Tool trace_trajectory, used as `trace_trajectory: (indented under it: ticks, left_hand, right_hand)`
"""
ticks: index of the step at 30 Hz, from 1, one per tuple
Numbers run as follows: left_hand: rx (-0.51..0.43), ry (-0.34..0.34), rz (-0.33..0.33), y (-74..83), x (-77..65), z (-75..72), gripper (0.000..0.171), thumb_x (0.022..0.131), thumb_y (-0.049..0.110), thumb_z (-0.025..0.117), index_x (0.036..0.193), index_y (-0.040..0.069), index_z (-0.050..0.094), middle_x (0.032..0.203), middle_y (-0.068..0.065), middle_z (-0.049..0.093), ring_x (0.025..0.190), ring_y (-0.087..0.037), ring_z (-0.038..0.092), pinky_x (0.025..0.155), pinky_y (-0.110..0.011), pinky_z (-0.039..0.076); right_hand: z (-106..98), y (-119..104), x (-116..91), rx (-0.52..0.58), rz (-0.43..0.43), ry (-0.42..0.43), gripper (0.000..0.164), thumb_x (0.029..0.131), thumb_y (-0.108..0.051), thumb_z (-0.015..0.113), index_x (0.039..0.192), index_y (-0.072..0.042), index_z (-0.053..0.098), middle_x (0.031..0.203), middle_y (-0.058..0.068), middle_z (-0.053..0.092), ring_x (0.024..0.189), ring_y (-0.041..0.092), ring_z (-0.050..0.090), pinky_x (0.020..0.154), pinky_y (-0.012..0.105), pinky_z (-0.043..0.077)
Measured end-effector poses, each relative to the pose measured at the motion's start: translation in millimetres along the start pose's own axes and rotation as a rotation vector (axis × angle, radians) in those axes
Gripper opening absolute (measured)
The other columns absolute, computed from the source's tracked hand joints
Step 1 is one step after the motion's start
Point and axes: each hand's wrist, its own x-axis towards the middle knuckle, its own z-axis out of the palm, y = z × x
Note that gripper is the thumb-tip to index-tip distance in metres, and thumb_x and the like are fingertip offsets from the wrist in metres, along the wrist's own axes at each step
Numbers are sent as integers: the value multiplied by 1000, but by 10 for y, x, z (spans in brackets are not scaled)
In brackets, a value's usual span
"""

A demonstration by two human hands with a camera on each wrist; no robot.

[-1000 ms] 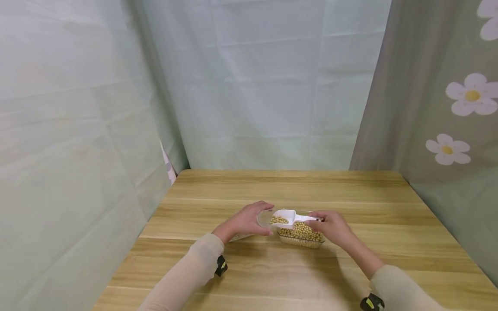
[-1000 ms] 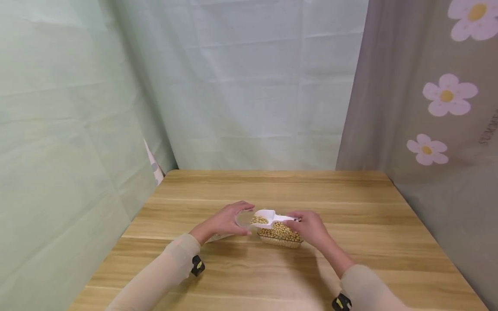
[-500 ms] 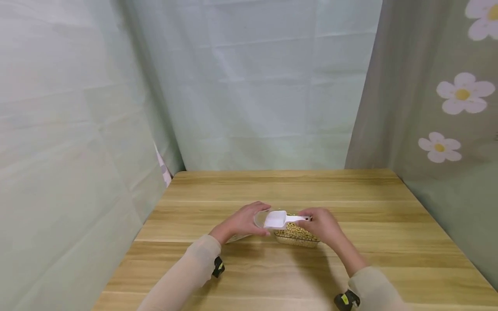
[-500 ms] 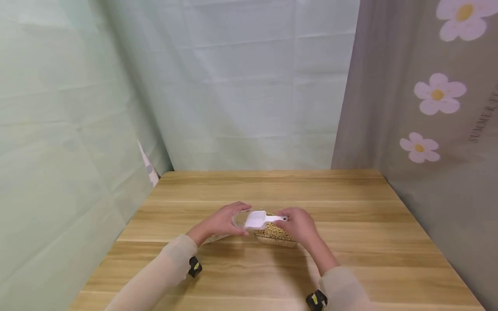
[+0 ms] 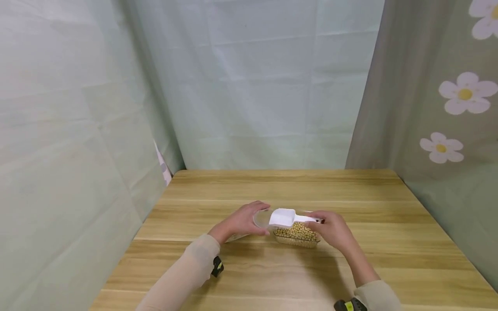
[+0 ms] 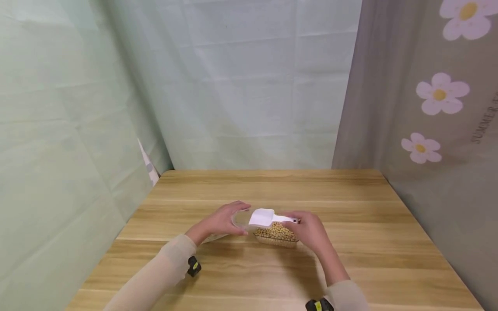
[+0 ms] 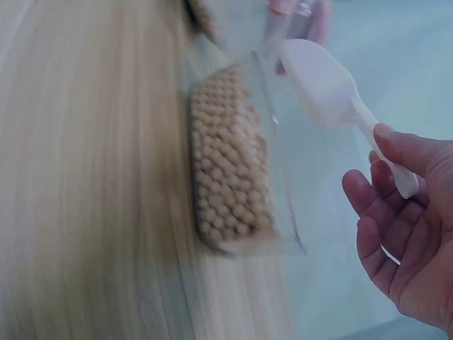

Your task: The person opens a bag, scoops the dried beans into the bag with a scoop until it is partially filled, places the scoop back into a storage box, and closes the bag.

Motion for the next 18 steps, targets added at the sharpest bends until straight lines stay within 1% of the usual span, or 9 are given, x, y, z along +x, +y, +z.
trace_trajectory:
  ticks: [4,6,9,14,18]
  left_hand:
    - [-12,-6,-7,8,-24,-23,84,67,52,73,134,13,43,126,0,49,115,-17,45,95,-37,37]
    - [-26,-9,-18,18,-33,-35,85,66,52,73,135,13,42,126,1,49,115,-17,45,95,-38,37]
    - [-40,-13,-30,26,-43,-43,84,66,49,74,135,13,42,125,1,49,115,-18,45,95,-38,37]
    - [-39,-24,-49,12,-47,-21,83,67,46,75,136,15,40,125,3,49,116,-15,44,95,-37,37]
    - [-53,-28,-51,16,-35,-7,82,68,45,75,136,15,40,126,2,49,117,-14,43,95,-37,37]
  right_hand:
    - [-154,92,-81,-1,18,16,27,80,-31,69,101,-13,69,78,4,64,65,19,53,49,29,39]
    - [-223,143,-117,-20,20,26,27,80,-30,68,101,-13,69,77,4,63,64,18,52,49,29,38]
    - [-299,207,-167,-64,29,42,20,81,-27,68,95,-14,69,71,1,60,61,17,48,48,28,38]
    - [-354,246,-229,-127,21,41,11,80,-25,69,84,-15,68,65,-2,56,58,15,46,49,29,38]
    - [-373,191,-253,-183,15,18,13,79,-25,70,87,-15,69,68,-4,58,61,14,48,53,30,39]
